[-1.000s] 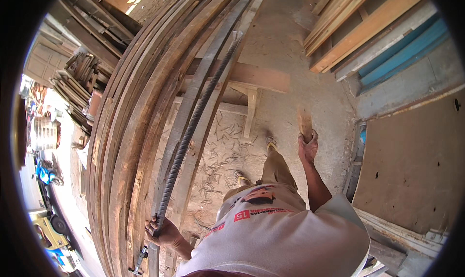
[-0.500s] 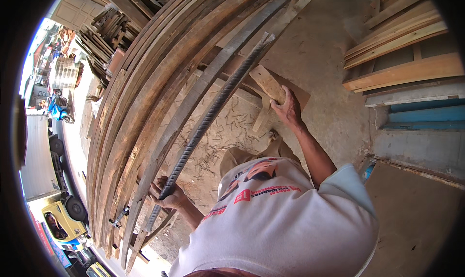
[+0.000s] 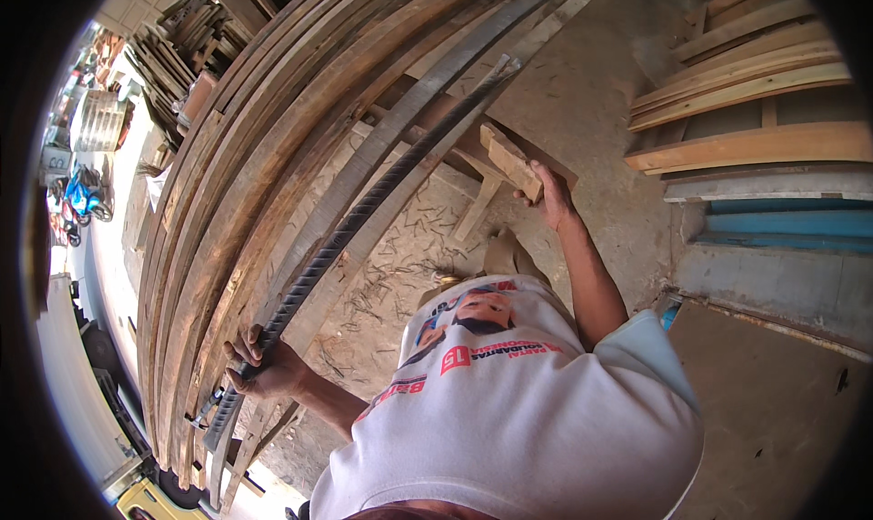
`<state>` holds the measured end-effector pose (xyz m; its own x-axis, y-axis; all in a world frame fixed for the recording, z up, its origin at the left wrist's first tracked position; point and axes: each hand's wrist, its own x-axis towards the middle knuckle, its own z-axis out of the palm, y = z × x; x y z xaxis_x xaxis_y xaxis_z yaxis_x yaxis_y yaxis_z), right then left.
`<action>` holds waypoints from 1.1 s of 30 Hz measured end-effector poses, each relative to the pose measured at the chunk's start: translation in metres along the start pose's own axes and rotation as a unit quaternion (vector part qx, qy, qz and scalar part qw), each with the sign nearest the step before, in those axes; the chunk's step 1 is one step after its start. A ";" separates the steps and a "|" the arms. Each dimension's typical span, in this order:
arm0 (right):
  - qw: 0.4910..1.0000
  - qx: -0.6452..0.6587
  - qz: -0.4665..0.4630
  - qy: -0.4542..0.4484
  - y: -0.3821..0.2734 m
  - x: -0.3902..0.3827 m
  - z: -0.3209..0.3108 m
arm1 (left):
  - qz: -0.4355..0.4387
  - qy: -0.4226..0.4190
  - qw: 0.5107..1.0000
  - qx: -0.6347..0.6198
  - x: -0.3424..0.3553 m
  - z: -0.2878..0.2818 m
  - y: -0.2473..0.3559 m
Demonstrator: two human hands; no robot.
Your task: The person uses a long metal rod as a lever to bend a small piece of wood against a wooden support structure. They repeatedly reposition the wood and the rod to apply pressure and shape the wood.
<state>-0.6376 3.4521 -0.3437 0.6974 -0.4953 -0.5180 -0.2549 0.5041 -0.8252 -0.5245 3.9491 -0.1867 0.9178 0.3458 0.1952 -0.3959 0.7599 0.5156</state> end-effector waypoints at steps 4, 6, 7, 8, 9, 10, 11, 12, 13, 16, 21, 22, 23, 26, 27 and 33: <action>0.937 -0.323 -0.035 0.129 -0.072 -0.022 -0.005 | 0.053 -0.061 0.996 0.047 0.012 0.043 0.009; 0.871 -0.431 -0.139 0.189 -0.087 -0.006 -0.017 | 0.076 -0.091 0.991 0.056 0.021 0.069 0.007; 0.832 -0.476 -0.188 0.213 -0.094 0.000 -0.010 | 0.078 -0.124 0.988 0.051 0.027 0.084 0.009; 0.849 -0.460 -0.154 0.211 -0.104 0.004 -0.006 | 0.120 -0.096 0.985 0.072 0.029 0.102 0.006; 0.838 -0.452 -0.194 0.236 -0.105 0.011 0.002 | 0.150 -0.117 0.979 0.073 0.035 0.121 0.001; 0.827 -0.443 -0.234 0.255 -0.105 0.020 0.011 | 0.185 -0.137 0.970 0.079 0.037 0.141 0.001; 0.814 -0.433 -0.273 0.273 -0.105 0.030 0.021 | 0.219 -0.157 0.959 0.085 0.039 0.160 0.001; 0.815 -0.401 -0.326 0.262 -0.102 0.037 0.029 | 0.233 -0.192 0.949 0.087 0.044 0.174 0.001; 0.821 -0.357 -0.365 0.257 -0.096 0.045 0.035 | 0.223 -0.232 0.945 0.059 0.050 0.187 0.001; 0.817 -0.276 -0.446 0.241 -0.076 0.067 0.050 | 0.253 -0.248 0.934 0.034 0.056 0.234 -0.006; 0.829 -0.357 -0.417 0.110 -0.048 0.112 0.033 | 0.156 -0.248 0.949 0.119 0.007 0.273 -0.077; 0.861 -0.323 -0.383 0.088 -0.047 0.112 0.028 | 0.113 -0.277 0.951 0.076 0.006 0.259 -0.088; 0.890 -0.288 -0.347 0.066 -0.048 0.114 0.024 | 0.067 -0.305 0.949 0.032 0.003 0.249 -0.094; 0.875 -0.400 -0.270 -0.035 -0.070 0.104 0.033 | 0.090 -0.243 0.965 0.035 -0.007 0.251 -0.077; 0.870 -0.399 -0.282 -0.064 -0.068 0.107 0.025 | 0.082 -0.245 0.966 0.025 -0.003 0.252 -0.078; 0.857 -0.424 -0.253 -0.151 -0.066 0.129 0.005 | 0.083 -0.301 0.950 -0.019 0.012 0.268 -0.087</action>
<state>-0.5277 3.3579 -0.3548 0.9710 -0.2287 -0.0703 -0.1751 -0.4789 -0.8602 -0.4714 3.7395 -0.0053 0.6889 0.0945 0.7187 -0.5271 0.7459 0.4072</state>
